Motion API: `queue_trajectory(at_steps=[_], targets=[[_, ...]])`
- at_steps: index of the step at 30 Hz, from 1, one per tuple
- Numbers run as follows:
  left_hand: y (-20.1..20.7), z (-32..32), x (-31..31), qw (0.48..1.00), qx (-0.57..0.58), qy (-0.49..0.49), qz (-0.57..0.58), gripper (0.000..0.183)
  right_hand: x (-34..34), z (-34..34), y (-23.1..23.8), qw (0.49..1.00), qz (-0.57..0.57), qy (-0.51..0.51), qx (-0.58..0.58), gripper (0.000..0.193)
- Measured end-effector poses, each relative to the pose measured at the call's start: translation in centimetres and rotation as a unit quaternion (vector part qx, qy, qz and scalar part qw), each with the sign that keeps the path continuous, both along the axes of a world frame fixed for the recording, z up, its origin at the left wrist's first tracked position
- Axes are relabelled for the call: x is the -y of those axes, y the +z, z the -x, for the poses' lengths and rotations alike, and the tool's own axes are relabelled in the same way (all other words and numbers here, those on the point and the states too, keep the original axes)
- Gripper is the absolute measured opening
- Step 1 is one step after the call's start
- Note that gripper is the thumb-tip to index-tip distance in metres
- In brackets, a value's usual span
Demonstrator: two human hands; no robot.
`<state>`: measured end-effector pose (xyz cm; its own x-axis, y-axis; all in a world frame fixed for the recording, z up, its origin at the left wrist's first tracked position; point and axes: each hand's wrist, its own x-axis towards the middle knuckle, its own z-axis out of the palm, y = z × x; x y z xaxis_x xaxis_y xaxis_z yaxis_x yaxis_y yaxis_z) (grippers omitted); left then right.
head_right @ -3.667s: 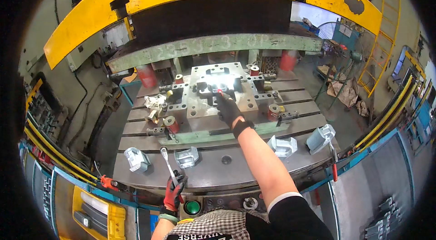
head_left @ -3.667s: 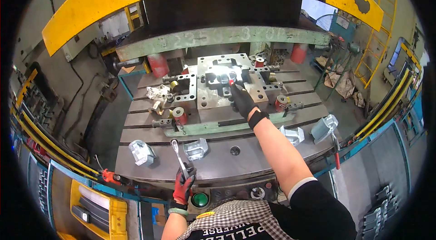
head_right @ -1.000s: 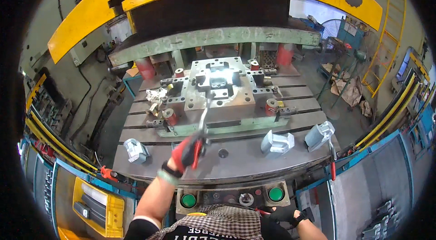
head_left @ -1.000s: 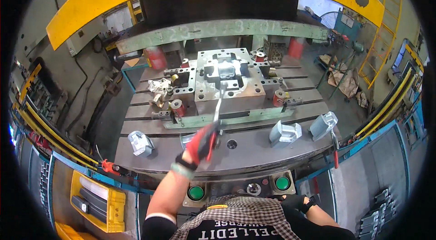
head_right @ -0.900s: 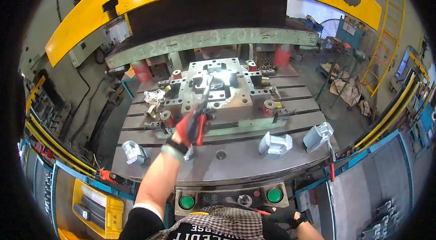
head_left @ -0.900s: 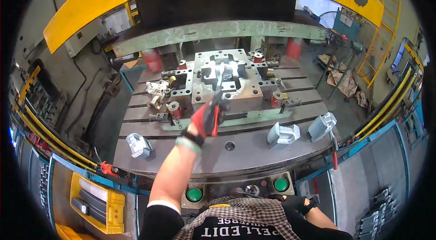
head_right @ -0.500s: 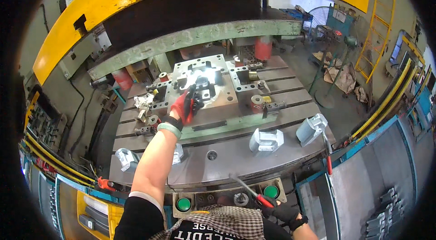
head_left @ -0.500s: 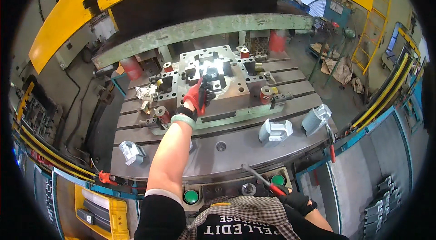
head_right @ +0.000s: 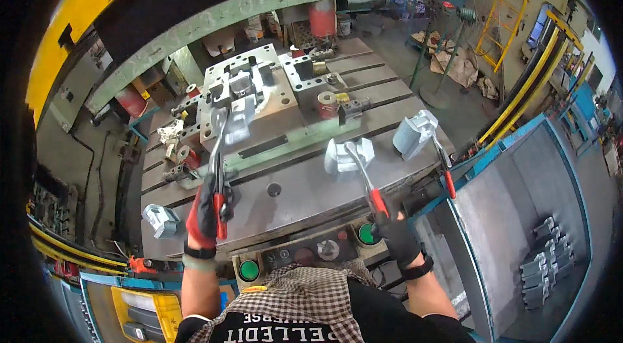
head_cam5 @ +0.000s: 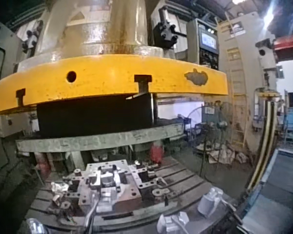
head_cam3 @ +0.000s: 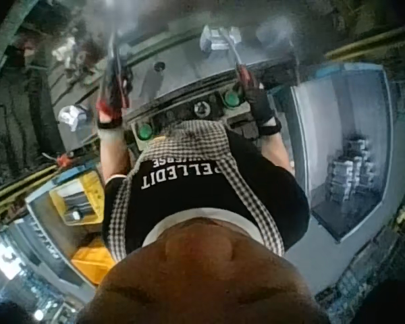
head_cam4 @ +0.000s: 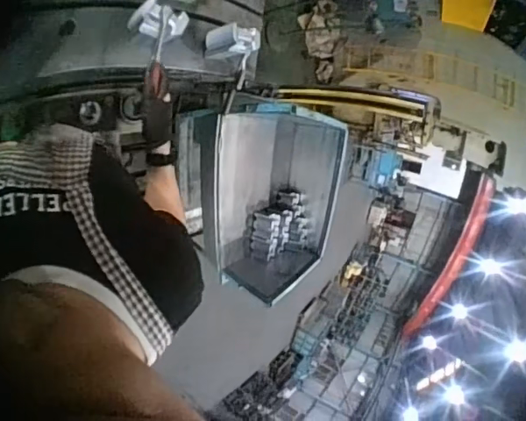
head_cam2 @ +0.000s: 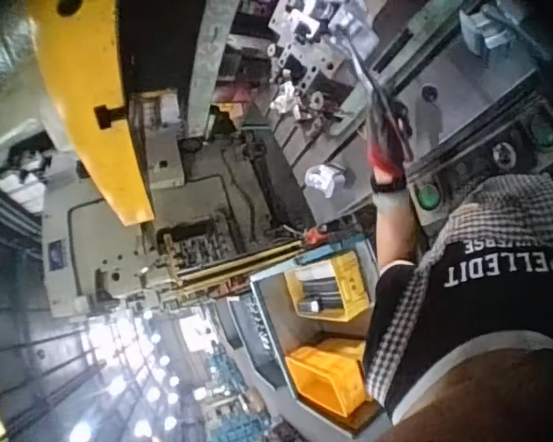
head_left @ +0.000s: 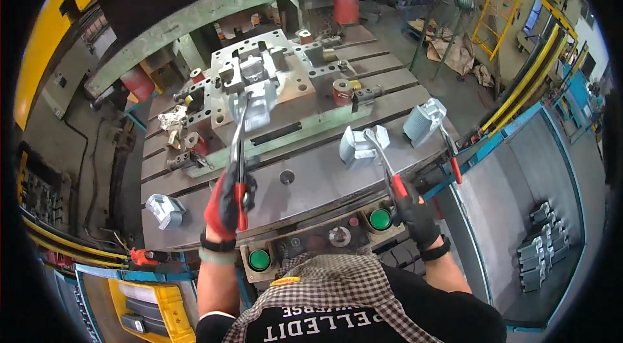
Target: Operate an industrial press machine to shape metal parts and move finished items to storage bins.
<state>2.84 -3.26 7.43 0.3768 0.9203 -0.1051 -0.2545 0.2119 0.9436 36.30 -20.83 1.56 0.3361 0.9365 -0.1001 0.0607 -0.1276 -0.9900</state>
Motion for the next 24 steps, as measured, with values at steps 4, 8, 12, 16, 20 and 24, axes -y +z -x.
queue_trajectory(at_steps=[4,8,12,16,20,24], targets=[[-1.8,3.5,5.6,0.996,-0.072,0.058,-0.015,0.04,-0.9,0.1,1.0,0.985,-0.039,0.027,0.165,0.053],[-3.1,6.6,9.0,0.993,-0.048,0.089,0.066,0.033,-0.8,-1.7,-0.8,0.97,-0.087,0.11,0.199,0.038],[-5.5,8.1,9.4,0.949,-0.28,0.064,-0.131,0.032,-1.4,-0.3,1.5,0.998,-0.038,0.03,0.034,0.038],[-7.7,9.1,9.2,0.982,-0.023,0.135,0.127,0.032,-2.3,0.3,3.9,1.0,-0.015,-0.004,0.009,0.042],[-9.6,9.4,7.5,0.98,-0.011,0.125,0.152,0.033,-3.5,0.8,5.3,0.999,-0.037,-0.004,0.037,0.05],[-11.2,9.6,7.4,0.985,-0.031,0.126,0.113,0.03,-6.4,2.4,8.1,0.954,-0.102,0.061,0.276,0.051]])
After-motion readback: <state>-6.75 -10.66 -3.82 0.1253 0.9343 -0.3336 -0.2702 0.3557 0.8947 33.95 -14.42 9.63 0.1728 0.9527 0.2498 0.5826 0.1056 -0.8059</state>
